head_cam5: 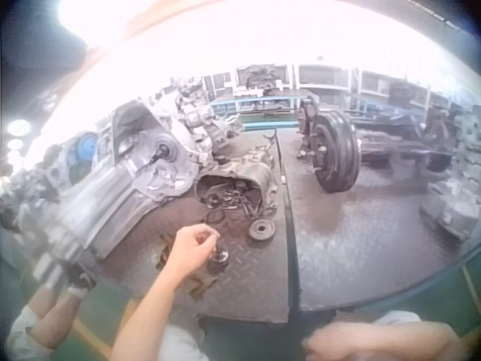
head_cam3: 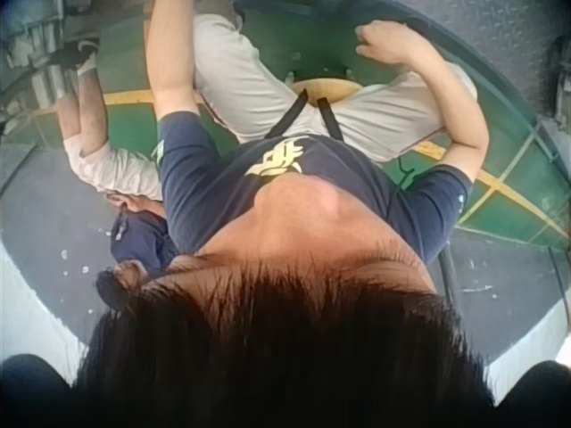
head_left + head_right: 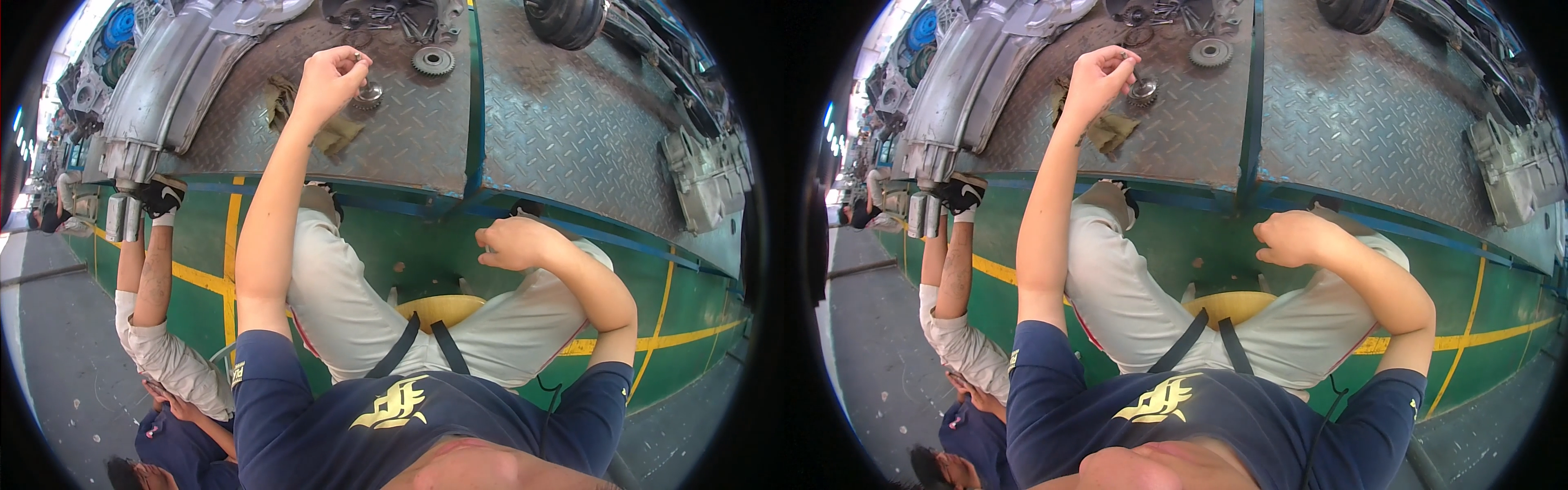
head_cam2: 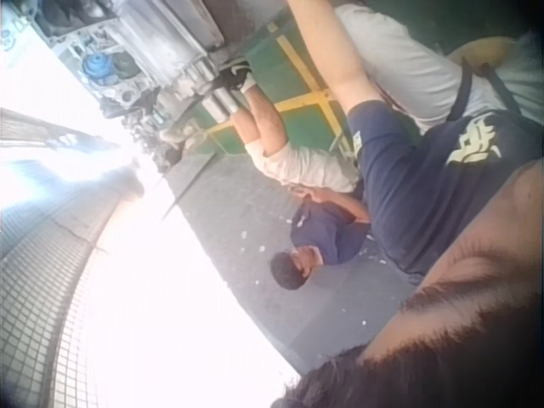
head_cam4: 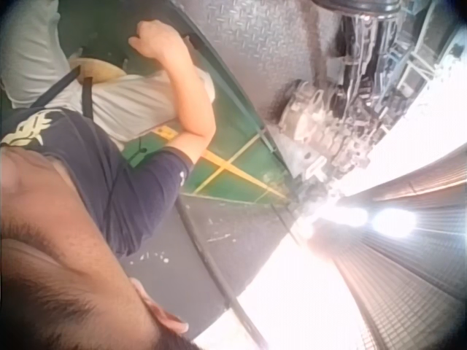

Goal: The person places a gear onto a vertical shaft and then inserts a small metal pin into a hole on the side of the gear assembly by hand.

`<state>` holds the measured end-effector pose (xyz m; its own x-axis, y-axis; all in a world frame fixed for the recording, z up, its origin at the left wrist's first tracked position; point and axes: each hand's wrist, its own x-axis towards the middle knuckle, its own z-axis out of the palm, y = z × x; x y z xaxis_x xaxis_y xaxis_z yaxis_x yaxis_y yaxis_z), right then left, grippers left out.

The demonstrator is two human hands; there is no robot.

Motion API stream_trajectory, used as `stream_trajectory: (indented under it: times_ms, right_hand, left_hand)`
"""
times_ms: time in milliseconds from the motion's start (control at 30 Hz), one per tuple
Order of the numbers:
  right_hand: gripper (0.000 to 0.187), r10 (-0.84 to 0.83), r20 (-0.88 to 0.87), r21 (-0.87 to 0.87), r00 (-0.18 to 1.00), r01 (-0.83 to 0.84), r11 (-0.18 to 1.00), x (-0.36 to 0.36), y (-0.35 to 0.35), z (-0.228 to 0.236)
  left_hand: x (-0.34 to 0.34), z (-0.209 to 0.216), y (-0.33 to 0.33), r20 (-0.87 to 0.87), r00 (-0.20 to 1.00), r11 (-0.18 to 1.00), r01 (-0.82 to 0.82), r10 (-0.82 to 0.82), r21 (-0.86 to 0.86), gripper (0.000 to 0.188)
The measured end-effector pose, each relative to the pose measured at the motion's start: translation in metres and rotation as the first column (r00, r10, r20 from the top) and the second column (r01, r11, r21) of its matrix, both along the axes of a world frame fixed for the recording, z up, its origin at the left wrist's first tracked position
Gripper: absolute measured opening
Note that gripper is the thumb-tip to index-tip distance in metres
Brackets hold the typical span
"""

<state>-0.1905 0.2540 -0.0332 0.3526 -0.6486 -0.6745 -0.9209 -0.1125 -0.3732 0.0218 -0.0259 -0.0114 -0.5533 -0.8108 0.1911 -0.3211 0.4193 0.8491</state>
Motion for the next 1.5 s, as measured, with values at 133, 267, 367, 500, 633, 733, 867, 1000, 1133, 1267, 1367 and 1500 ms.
stream_trajectory:
  times_ms: [133, 267, 367, 500, 633, 733, 867, 1000, 1133, 1267, 1367, 1500]
  right_hand:
    - [0.037, -0.022, 0.037, -0.034, 0.999, 0.024, 0.999, 0.0, 0.001, -0.001]
    - [0.04, 0.004, 0.006, -0.005, 1.0, -0.004, 1.0, 0.001, 0.0, 0.001]
    - [0.04, 0.004, 0.008, 0.001, 1.0, -0.004, 1.0, 0.0, 0.001, 0.001]
    - [0.039, -0.001, 0.014, -0.005, 1.0, 0.001, 1.0, -0.001, 0.002, 0.002]
    - [0.04, 0.002, 0.005, 0.001, 1.0, -0.002, 1.0, -0.002, 0.002, 0.001]
    - [0.04, -0.006, -0.002, 0.012, 1.0, 0.006, 1.0, -0.002, 0.003, -0.001]
    - [0.04, -0.004, -0.007, 0.015, 1.0, 0.005, 1.0, -0.002, 0.003, -0.001]
    - [0.039, -0.001, 0.0, 0.004, 1.0, 0.001, 1.0, -0.002, 0.003, -0.002]
    - [0.039, -0.005, -0.001, 0.001, 1.0, 0.005, 1.0, -0.002, 0.004, -0.002]
    - [0.04, -0.001, -0.01, 0.016, 1.0, 0.001, 1.0, -0.002, 0.004, -0.002]
    - [0.04, 0.002, -0.006, 0.012, 1.0, -0.002, 1.0, -0.003, 0.004, -0.003]
    - [0.038, -0.025, 0.02, -0.013, 1.0, 0.025, 1.0, -0.003, 0.005, -0.004]
  left_hand:
    - [-0.007, -0.008, -0.011, 0.039, 0.995, 0.99, -0.083, 0.088, -0.114, 0.021]
    - [-0.006, -0.009, -0.015, 0.015, 0.992, 0.981, -0.122, 0.126, -0.153, 0.022]
    - [-0.001, -0.008, -0.015, 0.029, 0.99, 0.979, -0.131, 0.137, -0.157, 0.022]
    - [0.006, -0.004, -0.008, 0.059, 0.988, 0.968, -0.127, 0.143, -0.218, 0.023]
    - [0.013, -0.002, 0.0, 0.084, 0.986, 0.971, -0.122, 0.142, -0.207, 0.021]
    - [0.015, 0.002, 0.007, 0.066, 0.988, 0.966, -0.118, 0.136, -0.229, 0.018]
    - [0.013, 0.003, 0.01, 0.05, 0.993, 0.957, -0.091, 0.109, -0.277, 0.017]
    - [0.01, 0.005, 0.01, 0.062, 0.991, 0.94, -0.095, 0.122, -0.327, 0.016]
    - [0.011, 0.001, 0.001, 0.054, 0.991, 0.943, -0.1, 0.123, -0.318, 0.017]
    - [0.013, 0.0, -0.003, 0.055, 0.988, 0.94, -0.118, 0.143, -0.321, 0.019]
    - [0.017, 0.001, -0.006, 0.101, 0.979, 0.932, -0.133, 0.176, -0.337, 0.019]
    - [0.019, 0.001, -0.006, 0.09, 0.975, 0.949, -0.173, 0.203, -0.262, 0.022]
